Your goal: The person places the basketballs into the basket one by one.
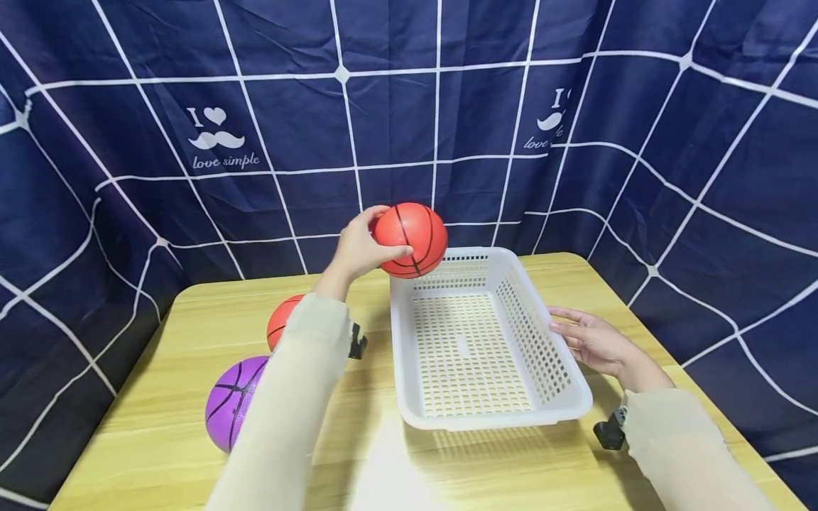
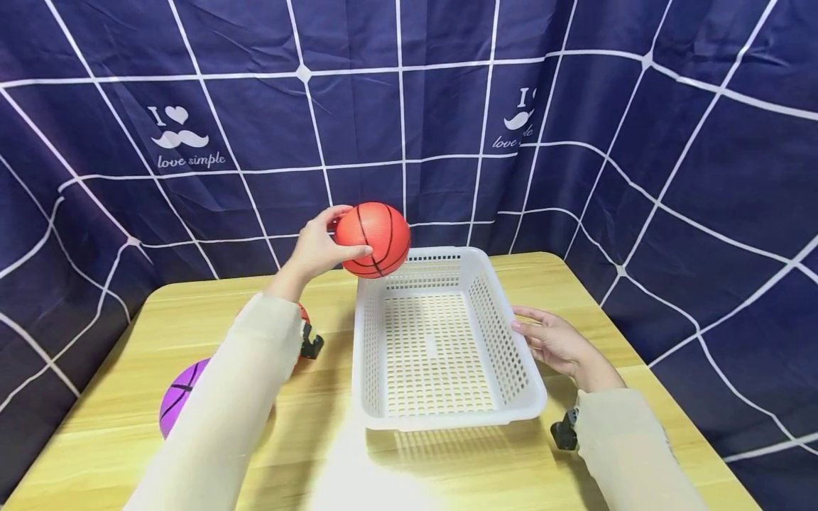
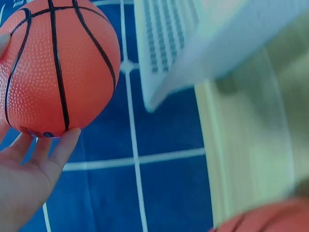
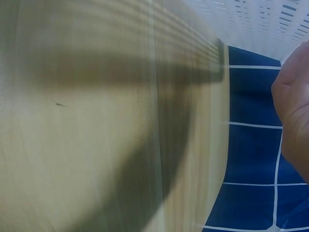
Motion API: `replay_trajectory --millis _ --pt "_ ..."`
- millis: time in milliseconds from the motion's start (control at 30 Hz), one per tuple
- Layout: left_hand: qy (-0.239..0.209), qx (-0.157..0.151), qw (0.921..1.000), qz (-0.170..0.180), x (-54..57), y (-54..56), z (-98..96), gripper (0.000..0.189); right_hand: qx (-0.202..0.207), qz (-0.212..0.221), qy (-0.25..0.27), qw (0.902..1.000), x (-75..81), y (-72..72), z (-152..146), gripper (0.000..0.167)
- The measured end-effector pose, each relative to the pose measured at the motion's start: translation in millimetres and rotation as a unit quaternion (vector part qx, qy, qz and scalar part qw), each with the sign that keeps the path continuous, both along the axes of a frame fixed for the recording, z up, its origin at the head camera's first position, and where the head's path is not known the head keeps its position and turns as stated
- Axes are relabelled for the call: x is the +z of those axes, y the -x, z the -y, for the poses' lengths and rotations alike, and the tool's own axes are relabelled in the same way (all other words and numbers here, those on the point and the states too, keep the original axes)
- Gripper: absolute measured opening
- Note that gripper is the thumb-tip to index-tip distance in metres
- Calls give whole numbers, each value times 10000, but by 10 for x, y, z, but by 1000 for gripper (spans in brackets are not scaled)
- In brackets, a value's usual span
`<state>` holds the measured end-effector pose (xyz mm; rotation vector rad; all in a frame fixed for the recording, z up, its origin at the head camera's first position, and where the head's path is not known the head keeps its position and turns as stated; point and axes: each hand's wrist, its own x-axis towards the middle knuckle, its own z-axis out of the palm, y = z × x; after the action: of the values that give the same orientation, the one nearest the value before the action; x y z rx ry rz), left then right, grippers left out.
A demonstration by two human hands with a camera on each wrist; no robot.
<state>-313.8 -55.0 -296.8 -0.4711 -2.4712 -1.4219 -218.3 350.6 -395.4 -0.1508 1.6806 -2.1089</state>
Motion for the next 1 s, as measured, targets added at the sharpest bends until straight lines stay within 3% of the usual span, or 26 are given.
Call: replay_trajectory --millis 267,500,633,1000 --pt "-45 -237 9996 164 -90 13 -610 74 32 -200 -189 9996 -16 -6 -34 25" --pt "-77 -340 9984 450 -149 -12 -1017 75 23 -186 -97 9998 -19 -15 -38 26" --pt "-221 -365 9976 547 -216 -16 -1170 74 -26 -200 -145 9997 -14 -25 -22 24" --pt "14 -76 9961 876 -405 0 -1379 74 -202 -182 -341 9990 -4 -37 22 27"
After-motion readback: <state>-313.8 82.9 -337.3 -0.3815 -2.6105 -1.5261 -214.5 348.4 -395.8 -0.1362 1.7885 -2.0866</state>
